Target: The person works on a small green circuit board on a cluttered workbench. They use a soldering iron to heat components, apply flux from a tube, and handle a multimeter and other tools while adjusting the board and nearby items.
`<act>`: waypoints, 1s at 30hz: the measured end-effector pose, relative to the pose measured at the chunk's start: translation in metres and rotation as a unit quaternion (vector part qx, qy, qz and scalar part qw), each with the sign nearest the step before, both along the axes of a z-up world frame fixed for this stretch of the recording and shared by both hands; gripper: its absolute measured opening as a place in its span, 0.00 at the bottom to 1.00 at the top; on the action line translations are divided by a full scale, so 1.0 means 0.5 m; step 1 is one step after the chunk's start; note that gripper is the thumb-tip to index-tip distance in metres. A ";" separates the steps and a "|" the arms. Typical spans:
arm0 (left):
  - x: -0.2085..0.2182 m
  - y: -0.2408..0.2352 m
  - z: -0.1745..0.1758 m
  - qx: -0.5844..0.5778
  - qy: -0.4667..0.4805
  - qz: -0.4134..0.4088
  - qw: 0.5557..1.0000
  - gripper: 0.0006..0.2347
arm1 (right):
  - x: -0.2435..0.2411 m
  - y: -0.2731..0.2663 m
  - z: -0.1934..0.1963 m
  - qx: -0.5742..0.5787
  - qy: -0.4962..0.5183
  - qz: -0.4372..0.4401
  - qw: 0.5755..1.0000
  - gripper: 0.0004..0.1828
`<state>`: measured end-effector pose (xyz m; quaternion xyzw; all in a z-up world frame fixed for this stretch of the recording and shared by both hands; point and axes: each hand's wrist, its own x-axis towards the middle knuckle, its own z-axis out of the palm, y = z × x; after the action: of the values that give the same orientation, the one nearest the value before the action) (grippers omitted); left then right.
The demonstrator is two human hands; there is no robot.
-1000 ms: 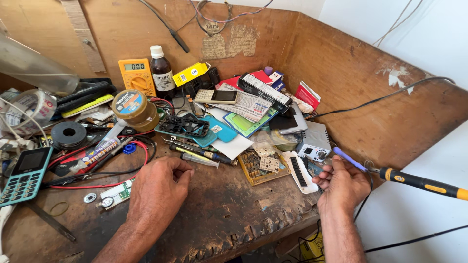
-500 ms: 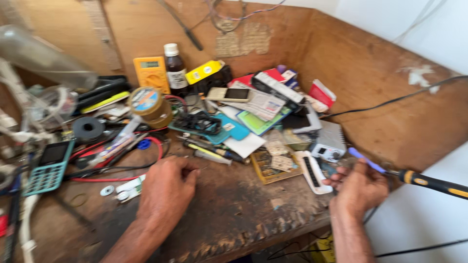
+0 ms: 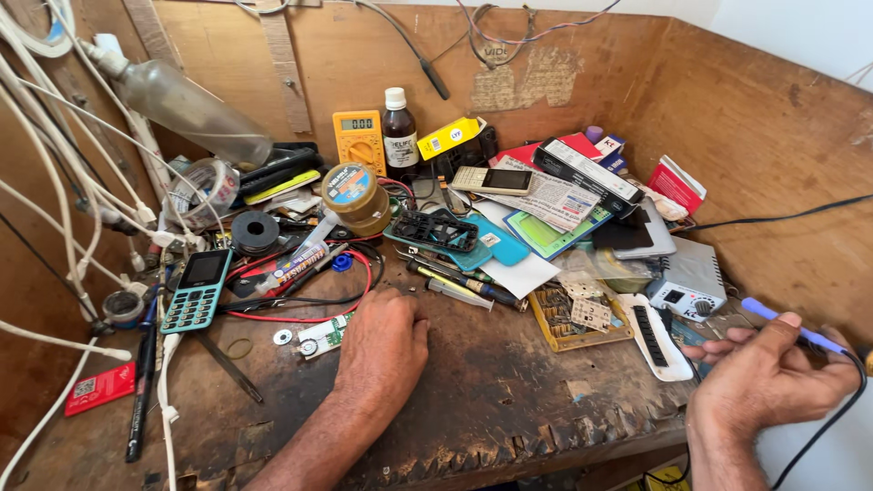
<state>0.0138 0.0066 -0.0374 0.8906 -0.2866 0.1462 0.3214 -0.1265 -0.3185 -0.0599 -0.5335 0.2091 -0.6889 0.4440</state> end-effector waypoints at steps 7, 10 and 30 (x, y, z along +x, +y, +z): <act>0.007 -0.003 -0.003 -0.006 -0.004 0.007 1.000 0.04 | 0.000 -0.107 -0.085 -0.052 0.036 -0.013 0.998 0.10; 0.015 -0.006 -0.003 0.002 -0.003 0.009 1.000 0.04 | -0.006 -0.178 -0.123 -0.031 0.085 -0.060 0.994 0.10; 0.065 -0.016 0.008 0.008 0.053 0.038 0.998 0.04 | 0.076 0.290 0.033 0.082 0.159 0.432 0.884 0.07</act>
<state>0.0464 -0.0012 -0.0334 0.9098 -0.2360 0.1086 0.3237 -0.0883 -0.1734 -0.0433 -0.6349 0.0816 -0.3156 0.7005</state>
